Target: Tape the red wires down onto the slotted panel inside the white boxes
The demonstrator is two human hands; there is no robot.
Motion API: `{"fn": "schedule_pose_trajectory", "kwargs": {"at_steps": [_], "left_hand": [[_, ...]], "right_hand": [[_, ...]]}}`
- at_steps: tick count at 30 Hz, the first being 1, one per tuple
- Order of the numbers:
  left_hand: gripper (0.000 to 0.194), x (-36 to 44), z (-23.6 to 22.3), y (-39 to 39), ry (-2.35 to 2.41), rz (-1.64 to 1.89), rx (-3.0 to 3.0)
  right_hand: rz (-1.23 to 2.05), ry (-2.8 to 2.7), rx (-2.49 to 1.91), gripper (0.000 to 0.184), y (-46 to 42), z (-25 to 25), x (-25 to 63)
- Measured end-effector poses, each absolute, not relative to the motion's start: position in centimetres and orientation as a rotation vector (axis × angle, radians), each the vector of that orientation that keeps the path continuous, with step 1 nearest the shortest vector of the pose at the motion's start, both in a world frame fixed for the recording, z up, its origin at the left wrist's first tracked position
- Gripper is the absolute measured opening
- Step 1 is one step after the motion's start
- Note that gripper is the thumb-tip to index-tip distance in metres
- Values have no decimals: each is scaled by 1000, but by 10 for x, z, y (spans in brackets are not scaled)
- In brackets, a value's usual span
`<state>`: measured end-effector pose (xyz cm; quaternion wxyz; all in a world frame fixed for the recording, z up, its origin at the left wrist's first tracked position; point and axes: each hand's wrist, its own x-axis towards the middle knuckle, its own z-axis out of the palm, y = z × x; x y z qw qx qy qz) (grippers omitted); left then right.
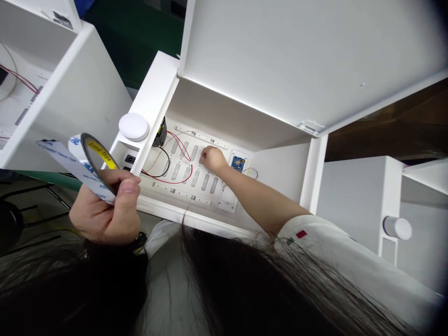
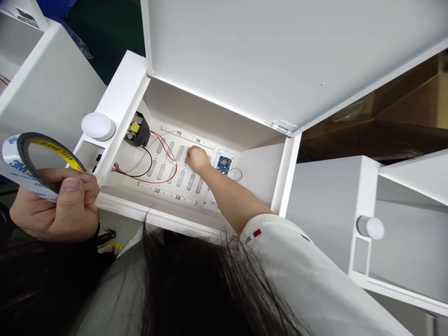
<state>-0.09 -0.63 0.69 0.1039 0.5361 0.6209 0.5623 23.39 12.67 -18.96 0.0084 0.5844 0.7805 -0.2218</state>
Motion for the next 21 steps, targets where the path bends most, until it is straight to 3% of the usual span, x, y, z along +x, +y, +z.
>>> {"fn": "schedule_pose_trajectory", "kwargs": {"at_steps": [7,9,12,16,21], "left_hand": [[13,-6,2,-3,1708,1723,1662],[13,-6,1,-3,1694,1724,1661],[12,-5,2,-3,1728,1709,1623],[11,-3,5,-4,1726,1733,1655],[12,-5,2,-4,1794,1683,1611]], "right_hand": [[-1175,2201,2159,21,120,-189,241],[-1161,2218,2068,15,116,-190,237],[-1022,2252,1943,27,115,-195,233],[-990,2053,2111,36,122,-200,234],[-1039,1901,2413,24,133,-200,245]]}}
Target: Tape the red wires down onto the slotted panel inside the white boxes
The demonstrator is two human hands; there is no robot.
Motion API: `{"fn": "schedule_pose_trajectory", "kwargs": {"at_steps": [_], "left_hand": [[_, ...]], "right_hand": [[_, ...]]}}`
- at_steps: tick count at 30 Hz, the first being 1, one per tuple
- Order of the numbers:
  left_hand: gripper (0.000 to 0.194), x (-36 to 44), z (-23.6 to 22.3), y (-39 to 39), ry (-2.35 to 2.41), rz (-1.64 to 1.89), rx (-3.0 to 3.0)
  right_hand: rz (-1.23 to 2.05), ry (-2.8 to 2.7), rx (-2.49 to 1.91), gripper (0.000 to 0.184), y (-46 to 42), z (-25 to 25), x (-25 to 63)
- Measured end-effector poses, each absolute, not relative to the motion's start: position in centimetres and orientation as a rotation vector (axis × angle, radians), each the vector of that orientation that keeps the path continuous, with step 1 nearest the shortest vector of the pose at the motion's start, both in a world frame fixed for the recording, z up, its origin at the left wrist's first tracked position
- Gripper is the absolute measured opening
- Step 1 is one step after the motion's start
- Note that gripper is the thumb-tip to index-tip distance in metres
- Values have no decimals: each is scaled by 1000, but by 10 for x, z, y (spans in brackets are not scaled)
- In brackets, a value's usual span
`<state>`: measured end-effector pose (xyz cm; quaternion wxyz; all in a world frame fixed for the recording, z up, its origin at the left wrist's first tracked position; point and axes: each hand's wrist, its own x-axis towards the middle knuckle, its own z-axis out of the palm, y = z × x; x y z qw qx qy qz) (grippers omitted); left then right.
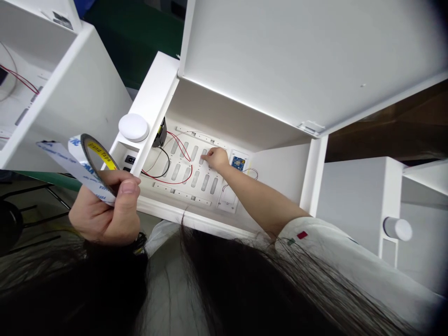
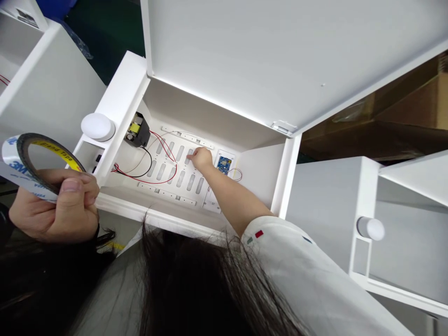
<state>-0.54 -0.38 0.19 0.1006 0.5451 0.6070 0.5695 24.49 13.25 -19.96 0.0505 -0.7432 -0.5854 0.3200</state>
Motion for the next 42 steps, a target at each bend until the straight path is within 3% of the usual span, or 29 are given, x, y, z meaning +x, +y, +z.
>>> {"fn": "schedule_pose_trajectory", "kwargs": {"at_steps": [4,9,17,21,25,31,35,40,42], "left_hand": [[12,-5,2,-5,1798,1702,1610],[11,4,14,-8,1876,1605,1508],[12,8,18,-10,1893,1596,1451],[7,3,14,-10,1849,1583,1477],[5,3,10,-11,1801,1634,1487],[5,6,15,-12,1813,1575,1488],[7,7,20,-12,1802,1541,1520],[4,3,18,-14,1725,1532,1554],[4,2,17,-15,1687,1522,1545]], "right_hand": [[1045,-1760,-2090,17,131,-198,258],[1111,-2130,-1824,16,116,-197,256],[1063,-2301,-1771,14,113,-193,242],[1425,-1723,-1886,13,124,-182,234],[1932,-1120,-1640,23,135,-166,226],[2080,-1155,-1379,14,144,-152,218],[1885,-1755,-1464,19,144,-144,190],[925,-2650,-1659,20,135,-159,154],[724,-2817,-1627,26,135,-170,152]]}}
